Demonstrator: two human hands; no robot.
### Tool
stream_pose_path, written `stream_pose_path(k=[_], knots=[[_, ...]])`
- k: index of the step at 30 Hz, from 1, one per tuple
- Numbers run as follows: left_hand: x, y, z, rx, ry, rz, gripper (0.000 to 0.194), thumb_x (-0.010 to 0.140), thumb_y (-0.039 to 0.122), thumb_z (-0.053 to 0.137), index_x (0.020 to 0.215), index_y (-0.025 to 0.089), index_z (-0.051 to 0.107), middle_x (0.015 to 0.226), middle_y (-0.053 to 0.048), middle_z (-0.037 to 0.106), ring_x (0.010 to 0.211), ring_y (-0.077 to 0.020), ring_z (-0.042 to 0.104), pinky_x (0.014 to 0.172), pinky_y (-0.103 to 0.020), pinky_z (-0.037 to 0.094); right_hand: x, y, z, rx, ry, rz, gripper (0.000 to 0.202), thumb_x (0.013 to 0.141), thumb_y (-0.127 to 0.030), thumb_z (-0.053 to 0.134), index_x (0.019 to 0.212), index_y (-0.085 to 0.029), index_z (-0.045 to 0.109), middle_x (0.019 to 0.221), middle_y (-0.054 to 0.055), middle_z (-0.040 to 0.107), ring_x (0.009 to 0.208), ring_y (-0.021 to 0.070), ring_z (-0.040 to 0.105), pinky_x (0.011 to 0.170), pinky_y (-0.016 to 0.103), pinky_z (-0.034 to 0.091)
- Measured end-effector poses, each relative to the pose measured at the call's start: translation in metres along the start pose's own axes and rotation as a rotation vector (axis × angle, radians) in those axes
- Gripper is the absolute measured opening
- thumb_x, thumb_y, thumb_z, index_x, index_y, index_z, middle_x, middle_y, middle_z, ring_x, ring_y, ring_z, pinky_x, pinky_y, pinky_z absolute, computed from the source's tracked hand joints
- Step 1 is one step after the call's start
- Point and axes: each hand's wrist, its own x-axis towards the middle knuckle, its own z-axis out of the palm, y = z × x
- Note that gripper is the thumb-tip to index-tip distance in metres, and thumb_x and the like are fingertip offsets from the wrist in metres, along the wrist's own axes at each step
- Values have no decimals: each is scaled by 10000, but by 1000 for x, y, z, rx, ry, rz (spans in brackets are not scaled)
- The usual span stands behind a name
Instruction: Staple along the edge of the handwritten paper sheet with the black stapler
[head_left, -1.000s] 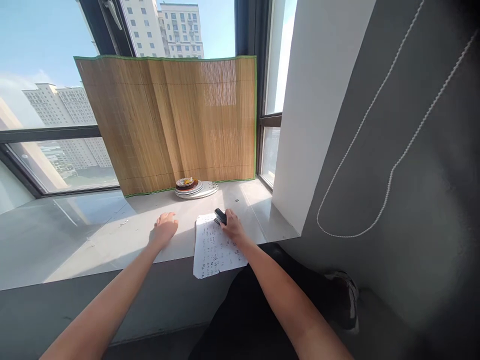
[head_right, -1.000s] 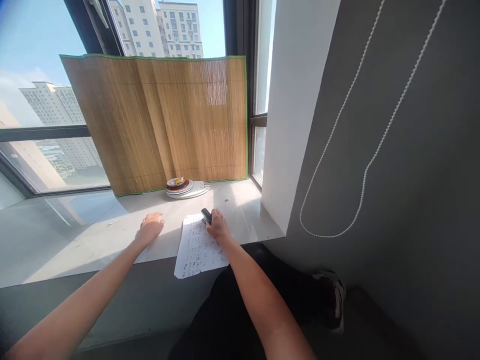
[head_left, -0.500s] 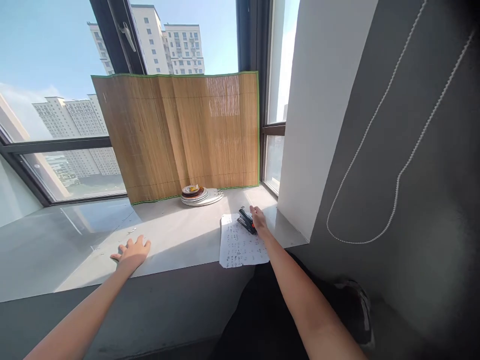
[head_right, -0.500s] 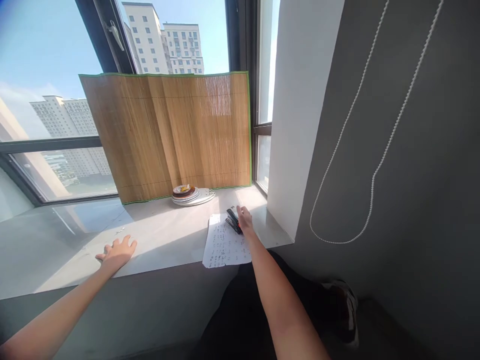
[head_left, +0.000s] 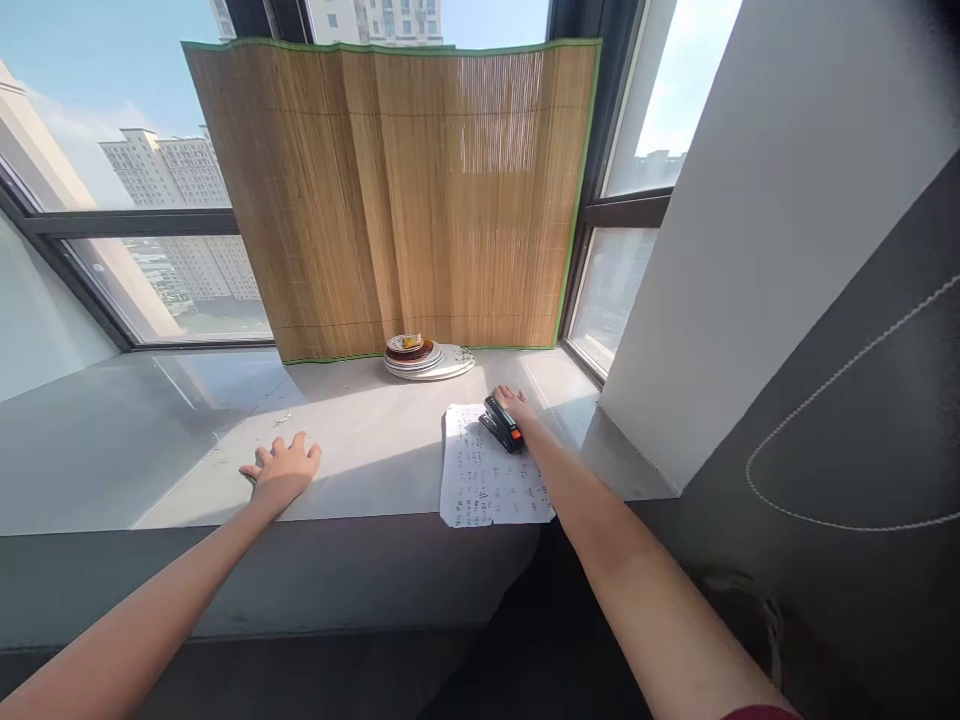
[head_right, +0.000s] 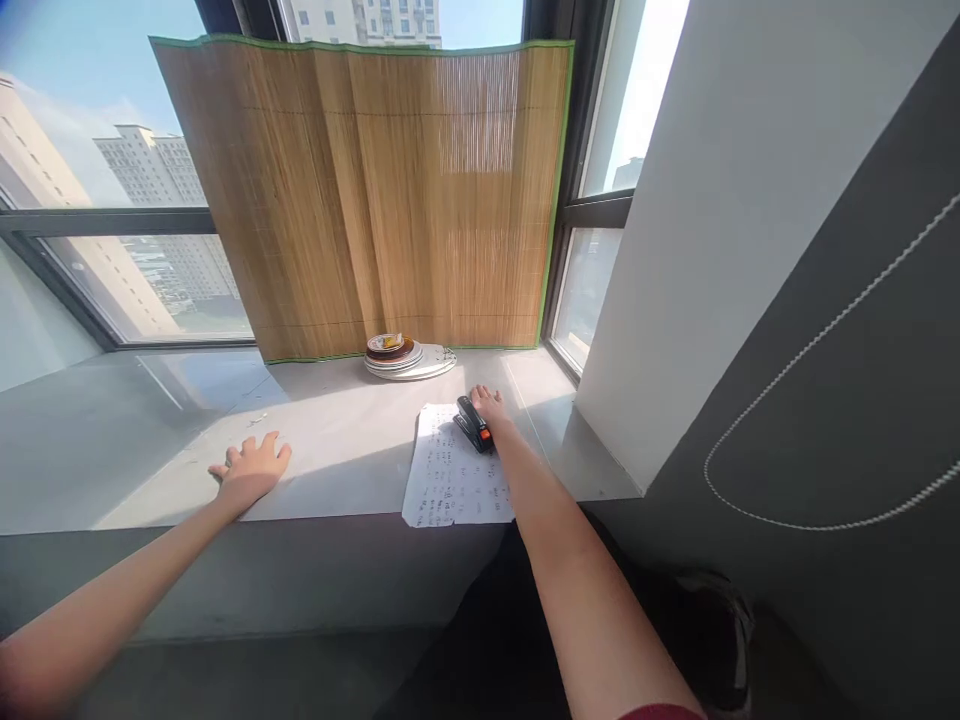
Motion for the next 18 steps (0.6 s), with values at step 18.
stream_pose_path(k=[18], knots=[[0,-3,3,-30,68,-13,582,1064,466,386,1548,218,592,1617,-260,487,1481,-552,375,1138,-833,249,24,-163,61,57,-13,-160,719,1110,-401,294,1759,-109,192,1825,134,138,1704,278,141,1362,596,14]])
